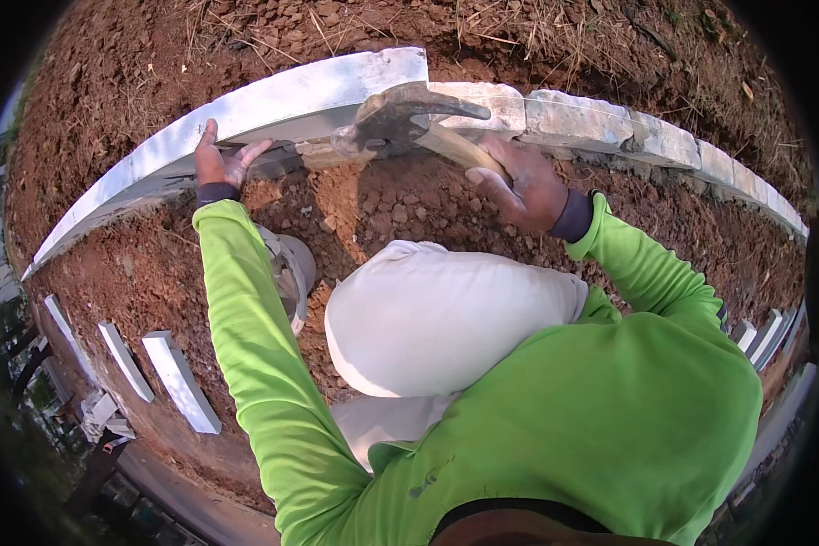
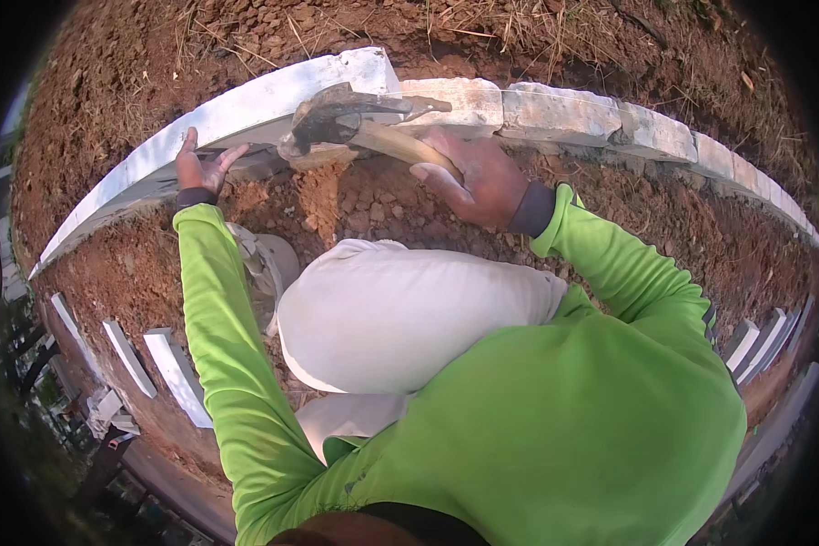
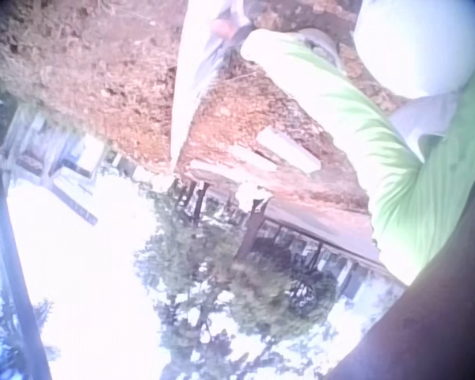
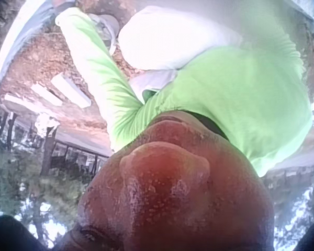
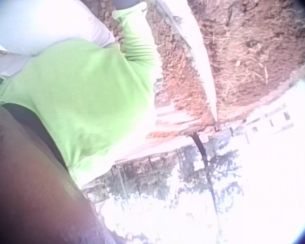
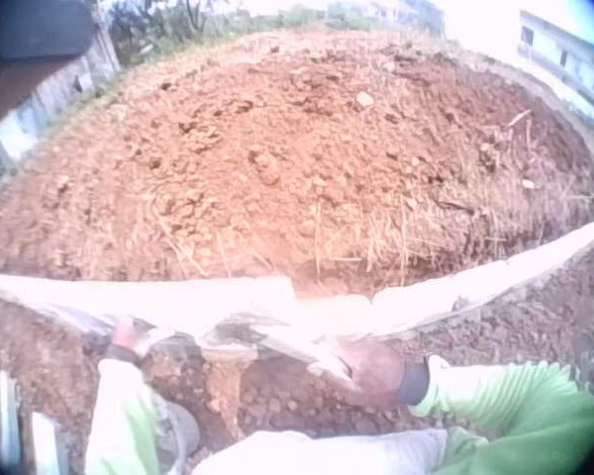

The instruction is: The person applies mortar to stone blocks using a trowel and positions them into a curved curb wall, tapping them into place with a hammer and smoothing the mortar joints.

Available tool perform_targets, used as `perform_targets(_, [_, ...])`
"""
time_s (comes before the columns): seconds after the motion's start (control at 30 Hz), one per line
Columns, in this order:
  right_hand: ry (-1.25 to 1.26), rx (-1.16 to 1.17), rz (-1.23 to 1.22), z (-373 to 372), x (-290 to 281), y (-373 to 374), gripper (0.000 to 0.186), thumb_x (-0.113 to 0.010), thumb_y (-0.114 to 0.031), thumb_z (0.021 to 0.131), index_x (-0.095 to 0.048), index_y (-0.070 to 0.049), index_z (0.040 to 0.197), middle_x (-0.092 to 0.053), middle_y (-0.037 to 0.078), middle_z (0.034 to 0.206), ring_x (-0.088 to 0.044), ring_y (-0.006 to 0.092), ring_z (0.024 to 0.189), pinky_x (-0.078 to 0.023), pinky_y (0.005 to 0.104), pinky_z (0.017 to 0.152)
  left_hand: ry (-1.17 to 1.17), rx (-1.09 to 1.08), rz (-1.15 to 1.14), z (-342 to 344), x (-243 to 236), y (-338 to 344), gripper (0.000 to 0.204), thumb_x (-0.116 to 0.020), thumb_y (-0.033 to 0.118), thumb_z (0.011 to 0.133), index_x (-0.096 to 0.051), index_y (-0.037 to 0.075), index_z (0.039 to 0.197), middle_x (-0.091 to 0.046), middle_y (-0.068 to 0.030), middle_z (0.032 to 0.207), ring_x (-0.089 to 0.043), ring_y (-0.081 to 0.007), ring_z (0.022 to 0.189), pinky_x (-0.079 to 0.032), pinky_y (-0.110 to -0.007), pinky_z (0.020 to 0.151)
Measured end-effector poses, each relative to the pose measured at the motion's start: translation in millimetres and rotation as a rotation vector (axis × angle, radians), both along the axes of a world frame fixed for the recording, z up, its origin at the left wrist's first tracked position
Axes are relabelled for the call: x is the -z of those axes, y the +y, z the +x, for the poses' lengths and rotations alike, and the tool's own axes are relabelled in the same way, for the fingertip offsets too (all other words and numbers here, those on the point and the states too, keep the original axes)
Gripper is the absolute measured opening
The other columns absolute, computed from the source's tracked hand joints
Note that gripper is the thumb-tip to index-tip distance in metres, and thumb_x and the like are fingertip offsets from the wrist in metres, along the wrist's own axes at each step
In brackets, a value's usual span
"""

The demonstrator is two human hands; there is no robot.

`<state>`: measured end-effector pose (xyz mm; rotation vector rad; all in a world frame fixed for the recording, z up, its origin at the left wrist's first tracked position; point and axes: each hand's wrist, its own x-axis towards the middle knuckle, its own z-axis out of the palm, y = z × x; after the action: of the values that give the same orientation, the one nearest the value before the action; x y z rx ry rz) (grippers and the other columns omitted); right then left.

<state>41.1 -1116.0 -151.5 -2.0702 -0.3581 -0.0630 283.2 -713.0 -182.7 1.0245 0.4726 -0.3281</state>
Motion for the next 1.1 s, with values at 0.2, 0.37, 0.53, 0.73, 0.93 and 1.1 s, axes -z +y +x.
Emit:
perform_targets(0.2, [0.618, 0.194, 0.199, -60, 65, -28, 0.028, -0.053, -0.035, 0.102, -0.051, -0.007, 0.098, -0.047, 0.009, 0.066, -0.049, 0.0231, 0.051, -0.041, 0.0418, 0.05, 0.016, -0.008, 0.115, -7, -10, -10, 0.072, -0.057, 0.033, 0.101, -0.015, 0.005, 0.153, -0.015, -0.0307, 0.156, -0.027, -0.0625, 0.137, -0.039, -0.077, 0.101])
perform_targets(0.37, [1.109, 0.713, 1.076, -18, 57, -3, 0.024, -0.052, -0.036, 0.102, -0.043, -0.015, 0.098, -0.043, 0.0, 0.067, -0.041, 0.0133, 0.05, -0.038, 0.033, 0.043, 0.032, 0.004, 0.077, -2, -5, -3, 0.075, -0.058, 0.035, 0.101, -0.014, 0.01, 0.156, -0.007, -0.0291, 0.159, -0.023, -0.0644, 0.138, -0.039, -0.075, 0.103])
perform_targets(0.53, [1.125, 0.657, 1.138, 4, 34, 48, 0.02, -0.052, -0.034, 0.102, -0.044, -0.015, 0.101, -0.043, 0.0, 0.068, -0.04, 0.0129, 0.049, -0.037, 0.0321, 0.044, -0.002, 0.015, 0.133, -4, -6, -9, 0.076, -0.059, 0.036, 0.1, -0.014, 0.007, 0.155, -0.009, -0.029, 0.159, -0.023, -0.064, 0.138, -0.039, -0.074, 0.104])
perform_targets(0.73, [1.06, 0.74, 1.095, 0, 19, 62, 0.019, -0.052, -0.032, 0.101, -0.046, -0.014, 0.104, -0.045, 0.0, 0.068, -0.041, 0.0119, 0.048, -0.038, 0.031, 0.042, 0.002, -0.024, 0.143, 1, 1, -3, 0.075, -0.061, 0.038, 0.099, -0.021, 0.005, 0.153, -0.031, -0.027, 0.151, -0.035, -0.0656, 0.129, -0.041, -0.076, 0.099])
perform_targets(0.93, [1.076, 0.674, 1.041, -4, 16, 61, 0.02, -0.053, -0.031, 0.101, -0.044, -0.013, 0.102, -0.045, 0.001, 0.066, -0.041, 0.013, 0.047, -0.038, 0.0318, 0.041, -0.001, -0.017, 0.112, 0, 4, 1, 0.074, -0.061, 0.037, 0.1, -0.02, 0.007, 0.154, -0.023, -0.0259, 0.155, -0.032, -0.066, 0.131, -0.042, -0.076, 0.098])
perform_targets(1.1, [1.06, 0.659, 1.063, -11, 15, 57, 0.019, -0.052, -0.03, 0.101, -0.044, -0.013, 0.102, -0.046, 0.002, 0.066, -0.041, 0.014, 0.047, -0.038, 0.0333, 0.041, -0.008, -0.021, 0.153, 0, -1, -7, 0.073, -0.059, 0.037, 0.1, -0.02, 0.008, 0.154, -0.022, -0.0244, 0.156, -0.032, -0.0658, 0.132, -0.042, -0.075, 0.099])
